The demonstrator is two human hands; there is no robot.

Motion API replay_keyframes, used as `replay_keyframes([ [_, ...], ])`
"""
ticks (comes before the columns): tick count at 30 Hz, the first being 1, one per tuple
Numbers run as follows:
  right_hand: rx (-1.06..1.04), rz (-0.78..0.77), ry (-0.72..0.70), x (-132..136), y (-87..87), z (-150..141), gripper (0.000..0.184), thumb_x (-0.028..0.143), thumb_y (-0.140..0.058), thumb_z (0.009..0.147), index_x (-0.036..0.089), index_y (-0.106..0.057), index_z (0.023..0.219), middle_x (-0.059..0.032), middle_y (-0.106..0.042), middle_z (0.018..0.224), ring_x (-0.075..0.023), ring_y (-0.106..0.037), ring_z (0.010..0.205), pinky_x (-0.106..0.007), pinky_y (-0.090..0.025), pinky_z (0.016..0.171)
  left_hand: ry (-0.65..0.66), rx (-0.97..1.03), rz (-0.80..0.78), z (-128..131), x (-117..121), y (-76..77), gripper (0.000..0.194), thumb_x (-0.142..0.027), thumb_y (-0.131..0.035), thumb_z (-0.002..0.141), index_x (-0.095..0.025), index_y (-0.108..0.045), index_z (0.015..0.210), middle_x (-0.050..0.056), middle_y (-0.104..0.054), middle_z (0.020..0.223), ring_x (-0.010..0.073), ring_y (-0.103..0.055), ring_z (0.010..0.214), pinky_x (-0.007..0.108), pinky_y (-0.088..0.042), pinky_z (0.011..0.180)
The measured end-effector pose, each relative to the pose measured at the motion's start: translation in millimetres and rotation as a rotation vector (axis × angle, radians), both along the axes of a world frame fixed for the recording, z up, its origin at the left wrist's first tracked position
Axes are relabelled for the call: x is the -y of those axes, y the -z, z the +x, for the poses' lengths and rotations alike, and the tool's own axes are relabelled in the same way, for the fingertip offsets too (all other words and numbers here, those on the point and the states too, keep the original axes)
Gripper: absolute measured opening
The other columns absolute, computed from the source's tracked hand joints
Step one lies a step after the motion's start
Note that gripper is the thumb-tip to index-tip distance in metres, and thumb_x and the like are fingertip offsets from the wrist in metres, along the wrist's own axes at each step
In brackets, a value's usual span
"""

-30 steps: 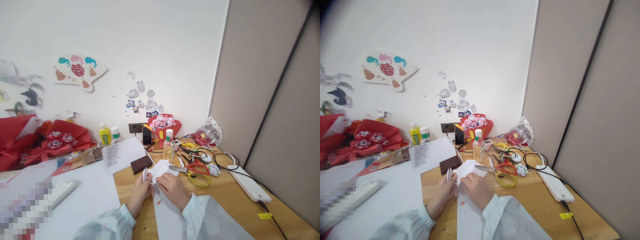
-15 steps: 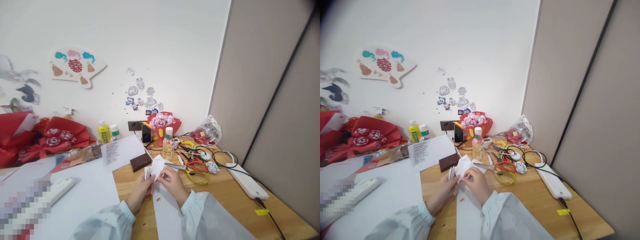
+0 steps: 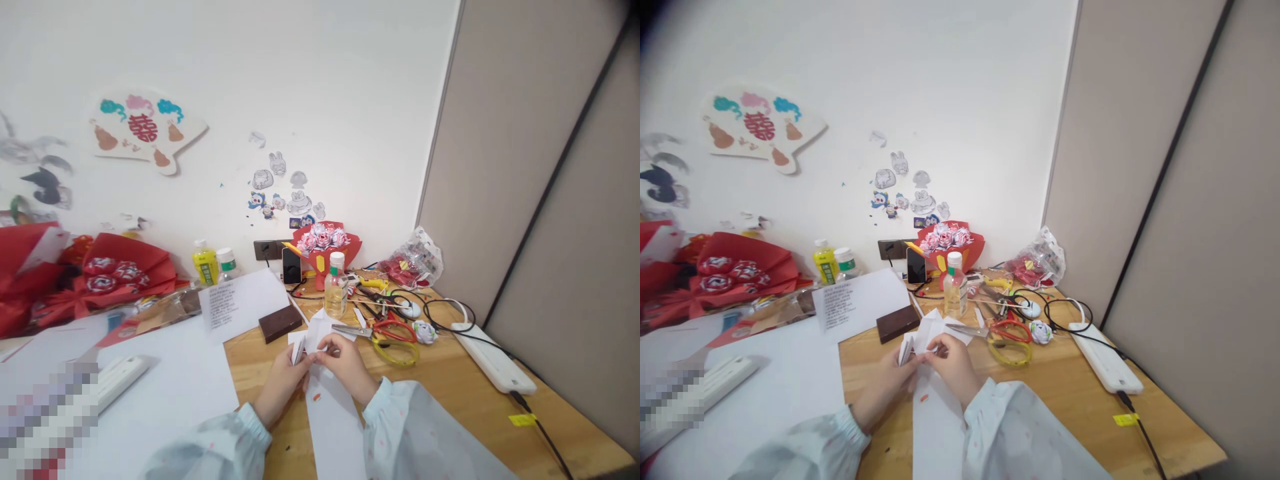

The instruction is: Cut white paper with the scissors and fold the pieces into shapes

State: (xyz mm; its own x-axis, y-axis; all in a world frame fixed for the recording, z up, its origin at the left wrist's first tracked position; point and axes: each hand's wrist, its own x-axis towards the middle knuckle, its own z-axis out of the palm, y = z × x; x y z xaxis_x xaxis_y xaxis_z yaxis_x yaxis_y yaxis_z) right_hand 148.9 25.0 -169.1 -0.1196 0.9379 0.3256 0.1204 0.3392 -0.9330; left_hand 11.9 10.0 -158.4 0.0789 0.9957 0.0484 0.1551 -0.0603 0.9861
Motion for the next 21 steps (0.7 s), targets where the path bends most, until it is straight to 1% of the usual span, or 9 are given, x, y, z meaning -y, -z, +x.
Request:
replay_keyframes([
  [3,-0.029,-0.033,-0.003,0.3,0.4,-1.5,0.009,0.014,-0.059,0.064,0.017,-0.056,0.071,0.0026,-0.059,0.063,-0.0140,-0.057,0.060,-0.023,-0.043,0.057,-0.010,-0.049,0.021,0.6,0.4,-0.6,0.026,-0.042,-0.059,0.069,-0.018,-0.050,0.067,-0.009,-0.043,0.034,0.0081,-0.038,0.030,0.019,-0.025,0.035],
  [7,-0.004,-0.041,0.033,0.5,0.8,-1.4,0.013,0.009,-0.055,0.062,0.018,-0.056,0.071,0.0050,-0.056,0.056,-0.0126,-0.054,0.053,-0.021,-0.040,0.051,0.015,-0.048,-0.017,2.3,1.8,-2.4,0.028,-0.044,-0.058,0.067,-0.017,-0.052,0.067,-0.008,-0.046,0.036,0.0086,-0.039,0.029,0.020,-0.025,0.033],
  [11,0.006,-0.054,0.007,-0.2,0.4,0.7,0.013,0.011,-0.058,0.062,0.018,-0.056,0.073,0.0049,-0.056,0.054,-0.0130,-0.055,0.053,-0.021,-0.038,0.050,-0.007,-0.005,-0.037,3.1,0.8,-0.2,0.029,-0.044,-0.062,0.062,-0.017,-0.051,0.064,-0.008,-0.047,0.040,0.0075,-0.038,0.030,0.019,-0.026,0.033],
  [14,-0.023,-0.072,-0.018,-0.8,0.1,0.6,0.013,0.012,-0.058,0.063,0.017,-0.055,0.074,0.0040,-0.059,0.055,-0.0138,-0.056,0.054,-0.021,-0.039,0.051,-0.022,0.013,-0.017,2.3,0.3,0.6,0.024,-0.038,-0.063,0.062,-0.017,-0.052,0.062,-0.008,-0.046,0.040,0.0067,-0.037,0.032,0.018,-0.027,0.034],
  [18,-0.081,-0.079,-0.042,-2.0,2.8,-0.6,0.013,0.015,-0.057,0.063,0.017,-0.054,0.076,0.0036,-0.058,0.057,-0.0144,-0.056,0.056,-0.023,-0.040,0.053,-0.052,-0.002,-0.024,2.6,3.9,-3.8,0.015,-0.030,-0.062,0.063,-0.016,-0.055,0.063,-0.007,-0.049,0.042,0.0064,-0.037,0.033,0.018,-0.028,0.035],
  [21,-0.090,-0.073,-0.010,-2.7,6.2,-0.8,0.015,0.014,-0.056,0.063,0.017,-0.054,0.077,0.0043,-0.055,0.058,-0.0133,-0.053,0.054,-0.023,-0.039,0.052,-0.033,0.024,-0.067,3.9,6.4,-5.7,0.021,-0.036,-0.061,0.064,-0.016,-0.056,0.061,-0.007,-0.045,0.036,0.0071,-0.035,0.031,0.019,-0.024,0.034],
])
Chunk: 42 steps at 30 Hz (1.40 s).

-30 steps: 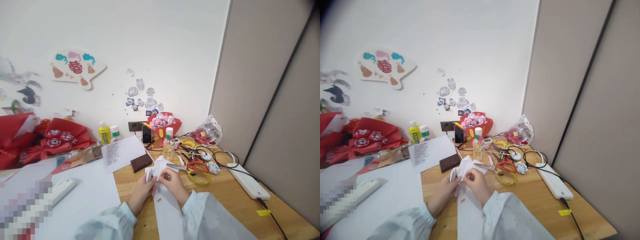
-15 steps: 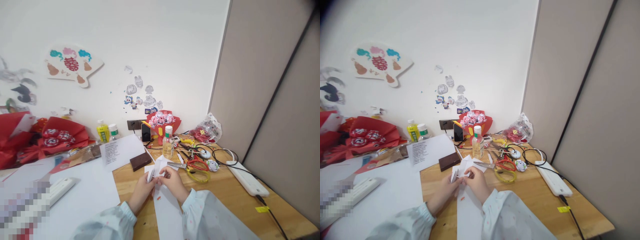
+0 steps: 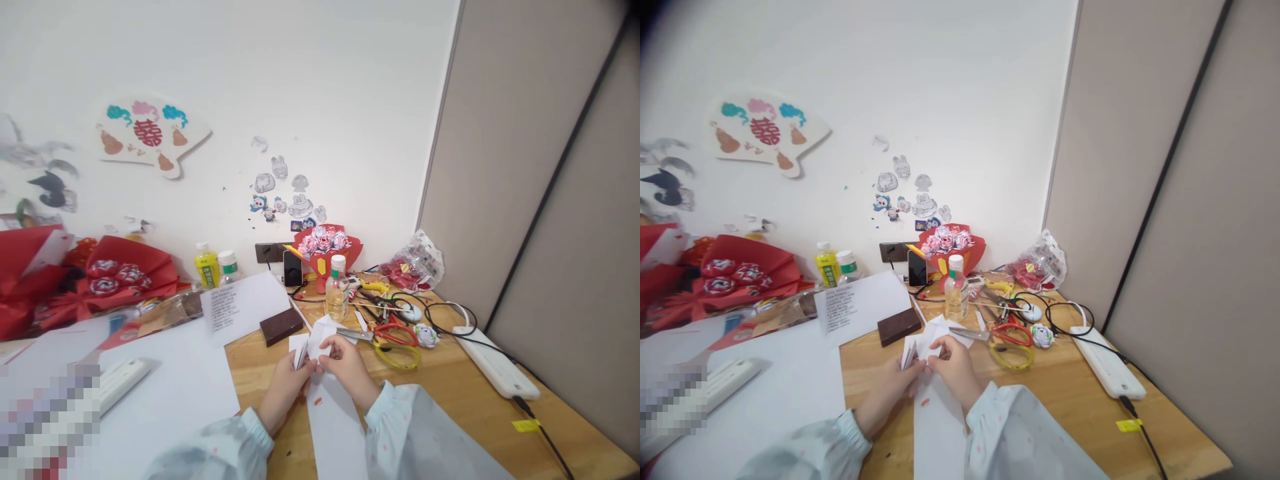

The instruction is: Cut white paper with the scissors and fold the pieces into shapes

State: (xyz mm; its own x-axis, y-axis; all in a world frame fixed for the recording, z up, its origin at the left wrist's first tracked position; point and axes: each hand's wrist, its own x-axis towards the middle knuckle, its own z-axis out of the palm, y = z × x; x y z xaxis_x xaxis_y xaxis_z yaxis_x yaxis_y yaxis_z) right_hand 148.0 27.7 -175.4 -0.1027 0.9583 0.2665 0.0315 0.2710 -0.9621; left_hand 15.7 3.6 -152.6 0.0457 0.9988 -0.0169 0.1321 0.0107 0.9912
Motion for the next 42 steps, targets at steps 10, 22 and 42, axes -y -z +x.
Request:
replay_keyframes([
  [10,0.099,0.062,0.052,5,-2.0,-4,0.015,0.013,-0.051,0.065,0.019,-0.051,0.078,0.0056,-0.050,0.059,-0.0118,-0.047,0.052,-0.021,-0.036,0.050,-0.064,-0.082,0.050,1,1,-2.8,0.021,-0.033,-0.059,0.066,-0.018,-0.052,0.053,-0.007,-0.043,0.035,0.0089,-0.037,0.033,0.020,-0.028,0.038],
  [22,0.120,0.139,-0.102,9,-4.0,0,0.019,0.017,-0.038,0.082,0.021,-0.048,0.098,0.0038,-0.055,0.062,-0.0147,-0.059,0.064,-0.025,-0.044,0.064,-0.042,0.119,0.061,-6,-10,14.7,0.029,-0.042,-0.059,0.068,-0.017,-0.048,0.057,-0.004,-0.051,0.042,0.0065,-0.036,0.030,0.019,-0.023,0.033],
  [42,-0.078,-0.052,-0.366,-15,-19.4,38,0.037,0.044,-0.061,0.073,0.016,-0.062,0.096,0.0010,-0.060,0.066,-0.0083,-0.051,0.045,-0.020,-0.040,0.046,0.124,0.218,0.010,-20,-14,-3.0,0.048,-0.048,-0.064,0.064,-0.009,-0.060,0.091,-0.006,-0.046,0.036,0.0050,-0.029,0.030,0.018,-0.015,0.037],
])
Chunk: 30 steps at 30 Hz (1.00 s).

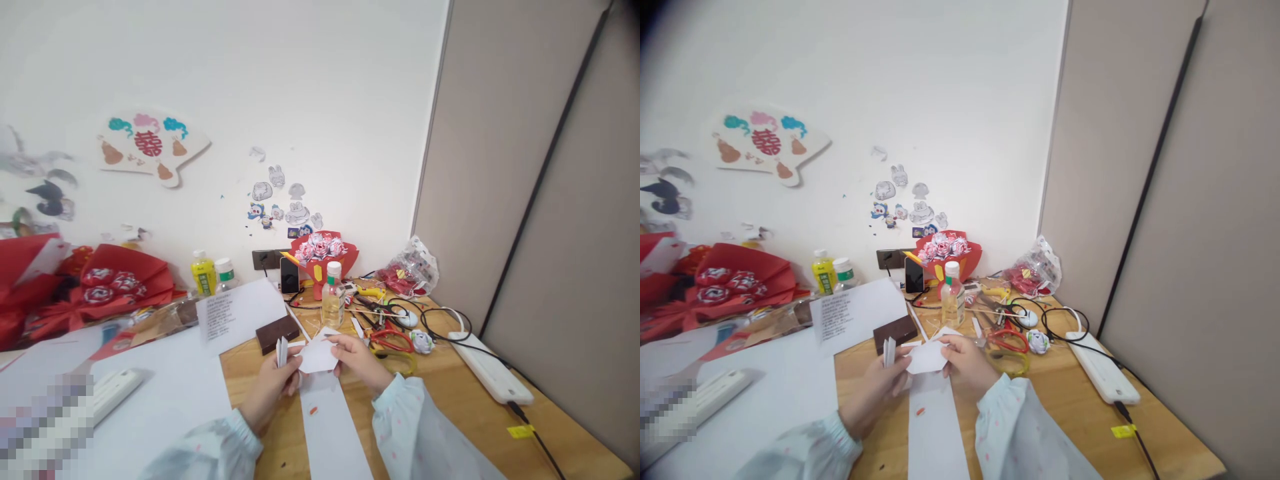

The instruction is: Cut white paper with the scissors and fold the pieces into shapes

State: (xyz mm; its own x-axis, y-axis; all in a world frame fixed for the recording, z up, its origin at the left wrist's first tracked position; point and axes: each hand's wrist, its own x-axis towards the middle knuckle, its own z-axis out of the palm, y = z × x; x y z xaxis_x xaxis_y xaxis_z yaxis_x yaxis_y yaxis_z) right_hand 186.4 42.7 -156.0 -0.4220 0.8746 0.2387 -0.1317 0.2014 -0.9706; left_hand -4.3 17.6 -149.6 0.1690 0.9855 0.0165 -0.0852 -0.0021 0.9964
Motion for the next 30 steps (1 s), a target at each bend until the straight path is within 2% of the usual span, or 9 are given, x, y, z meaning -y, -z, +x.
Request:
replay_keyframes([
  [5,-0.138,-0.099,0.031,1,3.2,-4,0.032,0.040,-0.065,0.070,0.016,-0.063,0.090,0.0006,-0.060,0.068,-0.0084,-0.055,0.047,-0.022,-0.045,0.049,-0.025,0.138,-0.036,-1,4,-8.6,0.042,-0.039,-0.067,0.063,-0.010,-0.060,0.093,-0.004,-0.054,0.046,0.0024,-0.030,0.031,0.018,-0.015,0.036],
  [10,-0.100,-0.029,0.062,6,3.3,-8,0.027,0.041,-0.063,0.071,0.017,-0.065,0.082,0.0002,-0.058,0.075,-0.0103,-0.056,0.058,-0.023,-0.049,0.053,0.012,0.161,0.006,-1,5,-7.4,0.035,-0.043,-0.063,0.069,-0.011,-0.059,0.082,-0.001,-0.057,0.050,0.0013,-0.032,0.030,0.017,-0.014,0.034],
  [14,-0.005,0.046,0.079,9,1.8,-7,0.024,0.040,-0.058,0.075,0.018,-0.065,0.083,0.0005,-0.058,0.077,-0.0096,-0.056,0.057,-0.022,-0.047,0.053,-0.027,0.081,-0.012,-1,3,0.7,0.032,-0.045,-0.060,0.072,-0.014,-0.054,0.069,-0.005,-0.047,0.040,0.0028,-0.033,0.031,0.016,-0.015,0.034],
  [17,0.046,0.066,0.067,8,4.1,-4,0.025,0.040,-0.056,0.077,0.019,-0.063,0.089,0.0000,-0.059,0.081,-0.0095,-0.056,0.057,-0.023,-0.047,0.055,-0.023,0.011,-0.023,-1,2,4.5,0.027,-0.040,-0.062,0.073,-0.015,-0.053,0.069,-0.009,-0.038,0.035,0.0037,-0.031,0.031,0.016,-0.016,0.034],
  [20,0.061,0.080,0.055,6,7.1,-1,0.032,0.044,-0.052,0.080,0.019,-0.060,0.097,-0.0003,-0.059,0.080,-0.0098,-0.055,0.057,-0.023,-0.046,0.054,0.005,-0.030,0.016,0,1,4.7,0.024,-0.037,-0.063,0.072,-0.015,-0.055,0.072,-0.009,-0.038,0.038,0.0044,-0.032,0.033,0.016,-0.019,0.035],
  [25,0.223,0.129,0.048,3,10.7,0,0.033,0.046,-0.053,0.079,0.015,-0.063,0.081,0.0004,-0.057,0.070,-0.0099,-0.053,0.057,-0.021,-0.044,0.053,-0.005,-0.147,0.047,2,2,3.2,0.028,-0.041,-0.064,0.068,-0.015,-0.058,0.073,-0.009,-0.037,0.038,0.0052,-0.032,0.033,0.017,-0.021,0.035],
  [30,0.239,0.133,0.070,0,13.0,-2,0.028,0.042,-0.056,0.078,0.014,-0.062,0.078,0.0011,-0.056,0.068,-0.0101,-0.052,0.057,-0.021,-0.043,0.054,-0.047,-0.227,0.085,2,3,2.0,0.033,-0.047,-0.062,0.066,-0.014,-0.059,0.070,-0.008,-0.041,0.038,0.0067,-0.034,0.033,0.018,-0.023,0.037],
])
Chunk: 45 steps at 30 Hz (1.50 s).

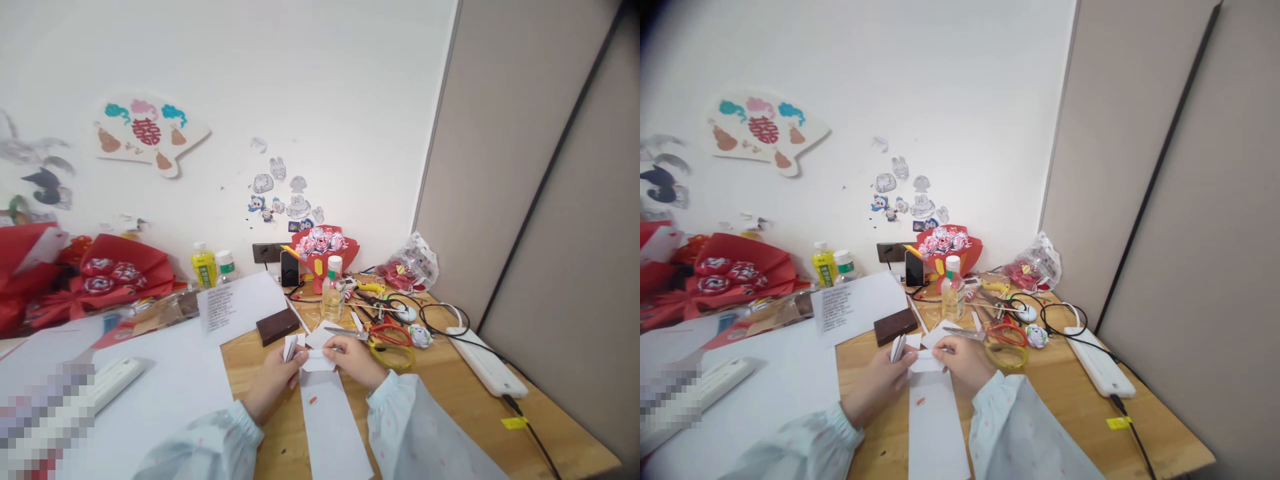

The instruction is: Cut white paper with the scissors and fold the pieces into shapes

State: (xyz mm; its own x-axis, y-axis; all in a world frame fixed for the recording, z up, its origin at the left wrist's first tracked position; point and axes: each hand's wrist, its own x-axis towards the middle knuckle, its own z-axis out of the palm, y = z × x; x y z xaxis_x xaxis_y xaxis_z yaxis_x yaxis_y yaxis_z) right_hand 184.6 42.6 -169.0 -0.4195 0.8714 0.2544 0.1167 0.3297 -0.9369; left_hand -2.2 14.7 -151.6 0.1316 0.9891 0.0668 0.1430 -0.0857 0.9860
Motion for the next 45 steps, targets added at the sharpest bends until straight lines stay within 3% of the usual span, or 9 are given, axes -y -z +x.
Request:
replay_keyframes([
  [7,0.039,0.039,0.018,-4,2.7,2,0.029,0.042,-0.055,0.079,0.014,-0.062,0.076,0.0006,-0.058,0.065,-0.0118,-0.053,0.060,-0.022,-0.039,0.055,0.020,-0.044,-0.032,-2,-2,3.7,0.034,-0.050,-0.058,0.071,-0.016,-0.055,0.066,-0.008,-0.040,0.033,0.0064,-0.032,0.031,0.018,-0.020,0.038],
  [12,0.000,-0.021,-0.039,-7,4.2,4,0.035,0.048,-0.056,0.077,0.014,-0.061,0.077,0.0002,-0.058,0.064,-0.0123,-0.053,0.059,-0.022,-0.039,0.055,0.046,0.058,-0.043,-1,-1,1.8,0.033,-0.048,-0.059,0.071,-0.016,-0.053,0.066,-0.009,-0.038,0.033,0.0053,-0.028,0.033,0.018,-0.017,0.038],
  [19,-0.075,-0.051,-0.111,0,-10.6,4,0.040,0.053,-0.057,0.075,0.012,-0.061,0.077,0.0004,-0.056,0.065,-0.0113,-0.050,0.060,-0.022,-0.037,0.056,0.057,0.100,-0.036,-1,3,-6.0,0.034,-0.047,-0.060,0.071,-0.016,-0.050,0.065,-0.009,-0.038,0.034,0.0043,-0.027,0.034,0.018,-0.016,0.040],
  [28,-0.022,-0.027,-0.162,1,-15.3,7,0.042,0.051,-0.054,0.077,0.013,-0.064,0.093,-0.0038,-0.061,0.080,-0.0137,-0.054,0.070,-0.024,-0.041,0.061,0.145,0.166,-0.085,-7,-3,-0.8,0.035,-0.048,-0.062,0.069,-0.016,-0.051,0.066,-0.003,-0.052,0.042,0.0073,-0.040,0.038,0.019,-0.020,0.040],
  [36,0.098,0.048,-0.076,3,-13.4,5,0.028,0.039,-0.052,0.081,0.017,-0.067,0.091,-0.0035,-0.064,0.082,-0.0155,-0.057,0.073,-0.026,-0.043,0.066,0.023,-0.080,0.048,-3,-1,-8.6,0.036,-0.051,-0.059,0.065,-0.017,-0.050,0.060,-0.006,-0.046,0.042,0.0091,-0.039,0.038,0.020,-0.026,0.040],
  [45,0.178,0.115,-0.021,11,-1.8,-16,0.013,0.024,-0.058,0.075,0.014,-0.064,0.070,0.0030,-0.054,0.059,-0.0092,-0.045,0.055,-0.019,-0.034,0.051,0.047,-0.208,0.126,8,8,-4.7,0.031,-0.046,-0.054,0.068,-0.018,-0.051,0.056,-0.003,-0.049,0.051,0.0149,-0.045,0.053,0.023,-0.034,0.049],
])
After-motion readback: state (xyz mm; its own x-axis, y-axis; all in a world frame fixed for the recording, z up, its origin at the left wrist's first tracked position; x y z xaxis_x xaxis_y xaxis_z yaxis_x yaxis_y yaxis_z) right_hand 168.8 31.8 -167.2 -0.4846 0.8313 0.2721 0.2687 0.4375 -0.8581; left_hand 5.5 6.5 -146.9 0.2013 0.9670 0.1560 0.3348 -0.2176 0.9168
